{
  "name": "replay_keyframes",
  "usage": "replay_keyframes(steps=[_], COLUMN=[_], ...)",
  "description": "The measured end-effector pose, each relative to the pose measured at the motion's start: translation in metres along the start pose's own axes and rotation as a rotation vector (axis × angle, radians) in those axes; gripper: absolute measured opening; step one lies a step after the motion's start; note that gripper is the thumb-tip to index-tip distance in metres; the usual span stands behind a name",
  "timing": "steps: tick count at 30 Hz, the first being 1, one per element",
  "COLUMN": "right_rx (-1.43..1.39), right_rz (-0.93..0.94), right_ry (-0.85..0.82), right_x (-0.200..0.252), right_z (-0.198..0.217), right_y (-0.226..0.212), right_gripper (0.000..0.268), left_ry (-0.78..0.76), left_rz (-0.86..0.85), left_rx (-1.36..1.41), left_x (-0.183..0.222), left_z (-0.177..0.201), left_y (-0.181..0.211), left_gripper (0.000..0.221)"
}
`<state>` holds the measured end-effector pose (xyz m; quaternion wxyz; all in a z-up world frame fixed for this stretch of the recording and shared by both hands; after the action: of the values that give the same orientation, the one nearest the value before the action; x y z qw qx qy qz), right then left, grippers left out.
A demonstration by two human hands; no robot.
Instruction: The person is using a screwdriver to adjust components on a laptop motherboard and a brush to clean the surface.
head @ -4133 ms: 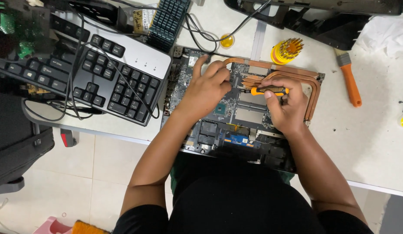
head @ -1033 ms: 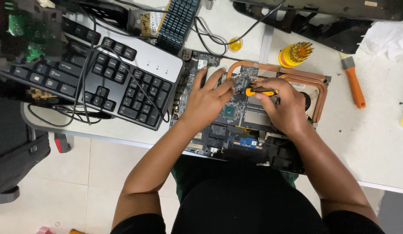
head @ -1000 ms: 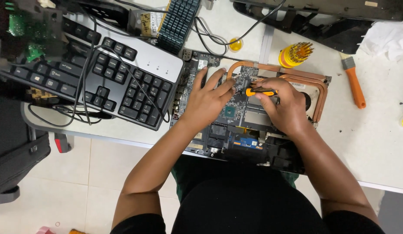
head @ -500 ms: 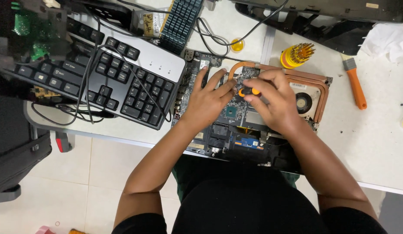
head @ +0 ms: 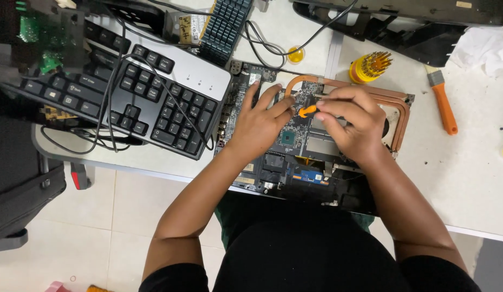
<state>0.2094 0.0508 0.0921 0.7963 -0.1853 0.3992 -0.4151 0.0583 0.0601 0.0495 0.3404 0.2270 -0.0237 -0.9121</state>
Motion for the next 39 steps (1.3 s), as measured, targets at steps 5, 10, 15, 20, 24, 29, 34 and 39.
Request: replay_keyframes(steps=[5,10,15,20,24,29,34,39], right_rx=[-0.067,-0.093,-0.241,-0.120,-0.221,-0.228,-0.256,-0.369], right_rz=[0.043,0.048,-0.001,0.020,-0.019,0.009,0.005,-0.032], right_ry=[0.009,0.000,0.085,0.008,0.013,0.009,0.077,0.082], right_x=[-0.011,-0.002,0.007,-0.005,0.006,-0.005,0.014,0.019], right_z=[0.005,0.003,0.002,0.006,-0.002,0.009,0.007,0.001], right_y=[-0.014,-0.007,0.006,-0.007,0.004,-0.014,0.010,0.018], right_gripper=[0.011,0.010,0.037,0.016,0.021,0.015,0.020,0.014], left_ry=[-0.055,-0.087,-0.116,-0.128,-0.150,-0.152,-0.118,-0.067], left_rz=[0.031,0.022,0.043,0.111,0.121,0.120,0.114,0.084], left_rx=[0.069,0.073,0.082,0.193,0.181,0.256,0.262,0.261], left_x=[-0.002,-0.001,-0.001,-0.001,-0.007,-0.012,-0.014,-0.017], left_z=[-0.006,-0.010,-0.011,-0.018,-0.018,-0.024,-0.026,-0.025], left_y=[-0.007,-0.008,-0.008,-0.015,-0.015,-0.017,-0.017,-0.016], left_gripper=[0.012,0.015,0.017,0.016,0.014,0.014,0.009,0.007])
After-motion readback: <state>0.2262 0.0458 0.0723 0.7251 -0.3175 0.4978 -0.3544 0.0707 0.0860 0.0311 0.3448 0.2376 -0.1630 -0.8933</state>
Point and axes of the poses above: each hand's wrist, its own x-axis away from the middle knuckle, its own z-axis out of the back of the hand, y = z × x, the point moved 10 cm from there along -x, towards the middle knuckle, and after that the axes turned 10 degrees about -y, right-handed, at the moved point
